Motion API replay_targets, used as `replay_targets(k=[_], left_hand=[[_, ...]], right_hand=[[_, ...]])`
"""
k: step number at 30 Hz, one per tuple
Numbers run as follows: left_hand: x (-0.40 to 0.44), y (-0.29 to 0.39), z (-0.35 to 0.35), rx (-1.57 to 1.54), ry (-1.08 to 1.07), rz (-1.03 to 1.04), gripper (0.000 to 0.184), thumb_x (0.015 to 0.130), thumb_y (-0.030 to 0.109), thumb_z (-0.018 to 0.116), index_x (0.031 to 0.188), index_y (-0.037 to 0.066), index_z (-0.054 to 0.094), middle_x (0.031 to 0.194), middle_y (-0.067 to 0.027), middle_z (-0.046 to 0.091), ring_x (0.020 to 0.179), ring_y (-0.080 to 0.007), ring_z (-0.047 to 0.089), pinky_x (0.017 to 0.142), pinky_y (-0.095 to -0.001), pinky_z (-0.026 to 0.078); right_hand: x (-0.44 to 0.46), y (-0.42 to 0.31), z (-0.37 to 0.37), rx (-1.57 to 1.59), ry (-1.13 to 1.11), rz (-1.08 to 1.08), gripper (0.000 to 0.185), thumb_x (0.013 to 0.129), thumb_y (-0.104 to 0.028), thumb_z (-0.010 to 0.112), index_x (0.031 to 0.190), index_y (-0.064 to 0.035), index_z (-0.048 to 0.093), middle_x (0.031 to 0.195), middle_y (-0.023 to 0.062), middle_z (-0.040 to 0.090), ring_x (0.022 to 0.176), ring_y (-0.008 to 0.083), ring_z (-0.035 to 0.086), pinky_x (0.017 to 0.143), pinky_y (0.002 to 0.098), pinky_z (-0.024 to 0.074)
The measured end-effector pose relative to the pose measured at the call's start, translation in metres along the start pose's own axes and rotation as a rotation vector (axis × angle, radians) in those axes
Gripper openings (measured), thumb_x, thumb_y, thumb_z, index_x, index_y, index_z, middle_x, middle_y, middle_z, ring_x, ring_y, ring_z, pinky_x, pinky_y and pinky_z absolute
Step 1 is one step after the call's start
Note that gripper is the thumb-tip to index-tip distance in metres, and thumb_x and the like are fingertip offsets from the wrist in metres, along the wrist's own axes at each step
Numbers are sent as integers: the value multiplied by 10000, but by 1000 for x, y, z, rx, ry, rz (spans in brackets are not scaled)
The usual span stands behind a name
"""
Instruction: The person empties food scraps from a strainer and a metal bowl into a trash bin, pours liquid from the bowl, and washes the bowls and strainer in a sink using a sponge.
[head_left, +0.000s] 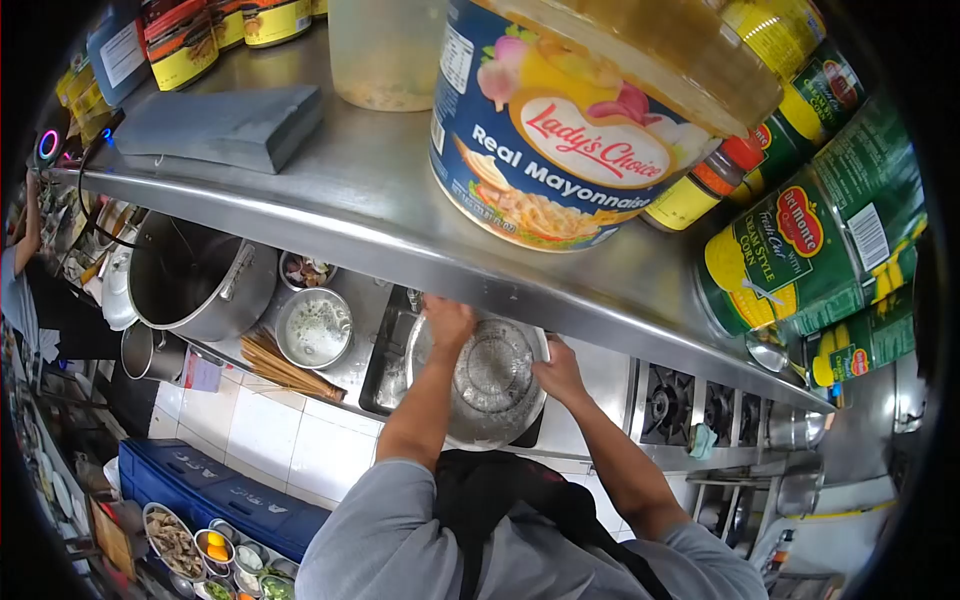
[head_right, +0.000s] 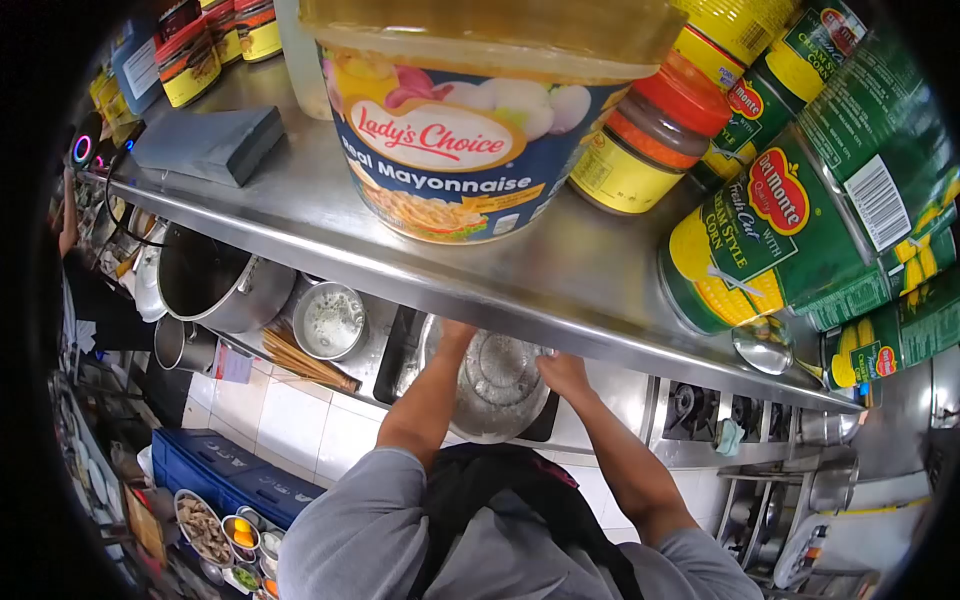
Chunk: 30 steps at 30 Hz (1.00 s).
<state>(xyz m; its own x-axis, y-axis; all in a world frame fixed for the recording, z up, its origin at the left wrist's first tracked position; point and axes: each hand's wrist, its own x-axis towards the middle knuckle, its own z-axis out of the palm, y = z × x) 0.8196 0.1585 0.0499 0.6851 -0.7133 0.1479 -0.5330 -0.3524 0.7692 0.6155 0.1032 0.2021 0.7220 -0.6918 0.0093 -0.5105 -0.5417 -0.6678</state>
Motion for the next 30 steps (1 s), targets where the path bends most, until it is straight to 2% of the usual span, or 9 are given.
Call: replay_targets(k=[4, 9, 13, 15, 19, 23, 25, 27, 30], left_hand=[[-4, 38, -61, -268, 251, 166, 433, 850, 260, 542, 1229, 53, 580, 1261, -265, 553, 1192, -455, 479, 1040, -539, 329], [22, -36, -30, -351, 95, -381, 486, 884, 430, 532, 1181, 54, 611, 1224, -182, 617, 1163, -385, 543, 1012, -532, 376], [8, 28, -63, -564, 146, -103, 391, 855, 368, 615, 1109, 76, 673, 1126, -171, 666, 1032, -338, 629, 926, -436, 469], [3, 33, -54, -391, 185, -49, 368, 849, 355, 622, 1091, 84, 681, 1095, -158, 678, 1025, -336, 630, 919, -446, 468], [20, 24, -48, -136, 280, 66, 334, 840, 335, 634, 1064, 95, 694, 1049, -139, 695, 1015, -332, 632, 909, -462, 466], [29, 6, -8, -749, 300, 86, 348, 843, 303, 603, 1132, 119, 664, 1166, -129, 648, 1151, -360, 544, 1024, -536, 352], [13, 55, -18, -211, 529, 230, 344, 855, 264, 578, 1151, 103, 650, 1218, -146, 616, 1156, -383, 528, 1017, -539, 358], [13, 45, 10, -294, 514, 55, 374, 856, 237, 576, 1190, 75, 616, 1296, -182, 560, 1210, -418, 481, 1031, -561, 338], [11, 16, 94, -295, 325, -16, 431, 854, 191, 579, 1256, 39, 555, 1395, -237, 469, 1298, -452, 410, 1072, -570, 299]], right_hand=[[1, 4, 0, -111, -91, -49, 393, 701, -18, 542, 1071, -26, 674, 1170, 226, 633, 1108, 423, 571, 970, 428, 459], [-13, -25, -11, -42, 16, -241, 388, 740, -70, 571, 1116, -39, 661, 1191, 217, 629, 1117, 429, 562, 990, 447, 446], [25, -41, -16, -228, 83, -260, 394, 800, -113, 575, 1179, -11, 609, 1266, 278, 554, 1151, 443, 532, 987, 470, 432], [56, -29, 1, -289, -270, 57, 468, 795, -121, 582, 1252, -23, 565, 1327, 294, 499, 1202, 447, 496, 1002, 473, 413], [32, -55, -8, -243, -48, -100, 512, 781, -121, 598, 1287, -53, 554, 1305, 266, 537, 1207, 456, 496, 1006, 461, 412], [40, -65, -25, -210, -107, -71, 522, 754, -75, 589, 1276, -64, 571, 1235, 249, 594, 1196, 431, 524, 1008, 432, 418], [40, -53, -16, -174, -177, 55, 503, 743, -55, 579, 1246, -56, 595, 1205, 252, 611, 1201, 412, 535, 1007, 412, 422], [50, -5, 11, -136, 69, -248, 454, 725, -33, 549, 1167, -49, 647, 1085, 234, 665, 1065, 321, 643, 885, 368, 477], [51, 5, 29, -92, 94, 11, 391, 686, -6, 541, 1048, -12, 691, 845, 148, 699, 748, 182, 619, 674, 323, 467]])
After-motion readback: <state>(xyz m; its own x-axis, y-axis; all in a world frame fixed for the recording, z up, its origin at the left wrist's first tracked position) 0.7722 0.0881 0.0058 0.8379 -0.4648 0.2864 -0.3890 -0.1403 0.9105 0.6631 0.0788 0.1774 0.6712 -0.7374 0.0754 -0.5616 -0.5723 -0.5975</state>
